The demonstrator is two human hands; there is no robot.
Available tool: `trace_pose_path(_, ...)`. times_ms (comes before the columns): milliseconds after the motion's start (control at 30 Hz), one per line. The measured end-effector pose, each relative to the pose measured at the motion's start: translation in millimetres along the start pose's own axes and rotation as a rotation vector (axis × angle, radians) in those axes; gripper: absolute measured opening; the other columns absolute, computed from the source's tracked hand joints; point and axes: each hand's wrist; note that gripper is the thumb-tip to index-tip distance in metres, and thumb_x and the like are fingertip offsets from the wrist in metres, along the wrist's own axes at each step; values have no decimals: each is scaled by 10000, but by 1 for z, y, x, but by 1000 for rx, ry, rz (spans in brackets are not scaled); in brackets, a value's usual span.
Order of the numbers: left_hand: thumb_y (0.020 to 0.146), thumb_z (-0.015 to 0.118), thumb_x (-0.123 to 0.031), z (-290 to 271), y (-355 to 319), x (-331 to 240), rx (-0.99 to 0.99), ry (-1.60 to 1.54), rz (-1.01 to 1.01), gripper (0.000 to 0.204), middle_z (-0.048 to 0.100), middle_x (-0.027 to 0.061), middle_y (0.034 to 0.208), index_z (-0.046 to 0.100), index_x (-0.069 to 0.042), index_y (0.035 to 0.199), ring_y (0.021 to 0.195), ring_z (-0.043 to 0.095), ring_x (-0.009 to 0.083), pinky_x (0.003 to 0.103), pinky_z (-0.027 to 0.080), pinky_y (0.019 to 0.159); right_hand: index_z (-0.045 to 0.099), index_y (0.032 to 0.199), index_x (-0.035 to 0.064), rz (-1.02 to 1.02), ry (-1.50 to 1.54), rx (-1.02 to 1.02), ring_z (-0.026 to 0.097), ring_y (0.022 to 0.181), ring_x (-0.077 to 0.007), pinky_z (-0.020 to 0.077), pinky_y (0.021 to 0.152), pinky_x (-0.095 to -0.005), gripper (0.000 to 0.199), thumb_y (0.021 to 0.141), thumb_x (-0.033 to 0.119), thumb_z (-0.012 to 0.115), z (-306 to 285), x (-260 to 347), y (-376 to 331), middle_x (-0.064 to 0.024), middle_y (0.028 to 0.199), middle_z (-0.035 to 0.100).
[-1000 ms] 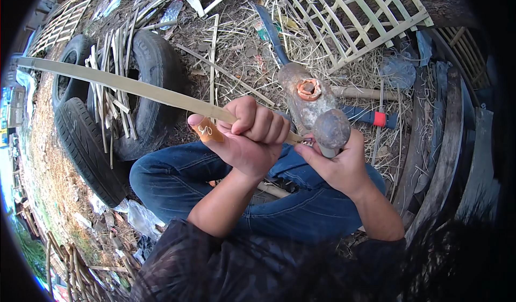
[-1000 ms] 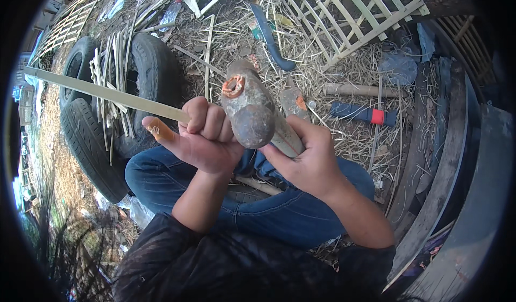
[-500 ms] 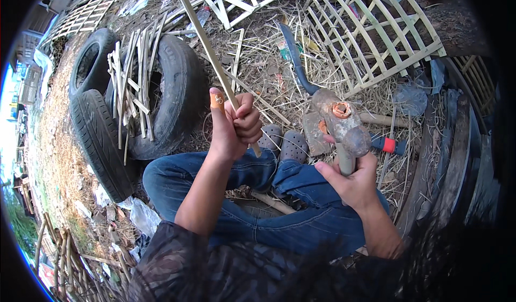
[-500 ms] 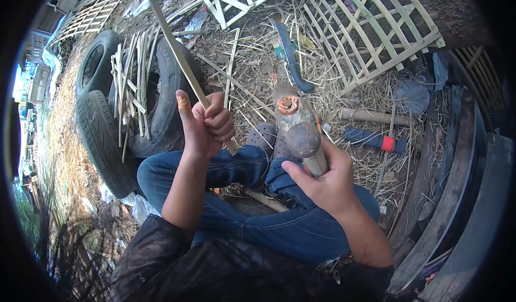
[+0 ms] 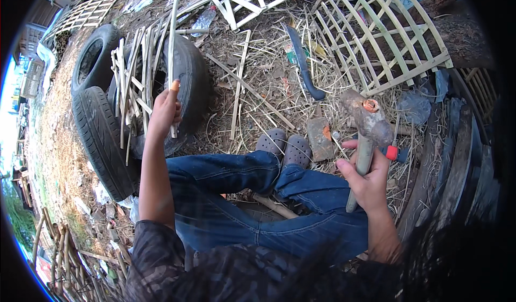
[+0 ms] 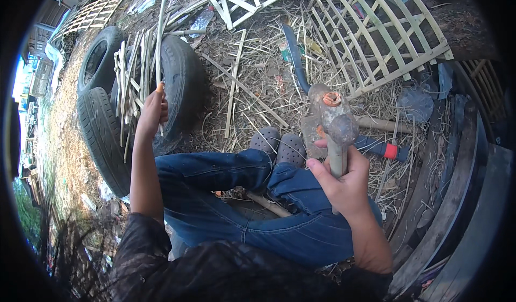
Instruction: The person shaves bamboo sticks with a blade and then strikes the end of a stick with a hammer against a block.
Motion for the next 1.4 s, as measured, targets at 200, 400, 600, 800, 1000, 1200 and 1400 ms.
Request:
trace_pose_path(200,889,548,-600,-85,54,-16,-312,283,33,509,357,-44,596,453,-103,825,442,342,54,227,278,385,615,1049,-1,46,49,-38,433,552,-3,372,539,-191,269,795,0,704,-4,-2,4,69,607,470)
trace_pose_path(400,952,448,-577,-52,35,8,183,-494,-199,422,260,-84,591,437,-161,879,467,220,39,216,176,439,613,1048,3,70,37,-30,424,549,-5,364,540,-187,266,797,5,702,-1,-3,10,71,604,465)
trace_pose_path(600,977,382,-562,9,9,-3,600,-920,-80,465,256,-62,617,436,-104,916,488,245,43,199,211,408,609,1028,28,110,26,5,427,556,-8,361,544,-191,248,803,51,709,1,-3,18,71,612,472)
trace_pose_path(800,956,417,-584,84,-40,-8,777,-1242,-1,483,225,-59,590,330,-128,823,475,196,53,220,170,410,612,933,39,104,2,13,446,579,-15,367,546,-199,210,789,119,742,9,-4,16,54,641,513)
trace_pose_path(1000,959,377,-602,138,-82,-21,879,-1318,80,473,209,-70,560,301,-165,795,449,151,52,228,139,392,583,791,47,36,-57,81,462,572,-27,380,528,-221,218,777,164,766,12,2,8,44,627,519)
trace_pose_path(1200,956,386,-607,159,-106,-44,822,-1433,196,499,177,-72,526,299,-161,748,439,130,54,228,122,389,587,733,50,-81,-69,213,460,531,-38,377,500,-235,250,755,195,790,19,6,3,21,586,525)
trace_pose_path(1400,912,354,-697,188,-135,-54,653,-1327,116,543,215,-77,544,309,-174,773,438,163,53,227,161,396,620,768,38,-43,-36,247,472,510,-52,389,477,-245,346,689,275,859,14,5,-7,13,584,534)
Point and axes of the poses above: each hand's wrist, its own y-axis towards the middle knuckle, its own z-axis out of the palm, x = y × z
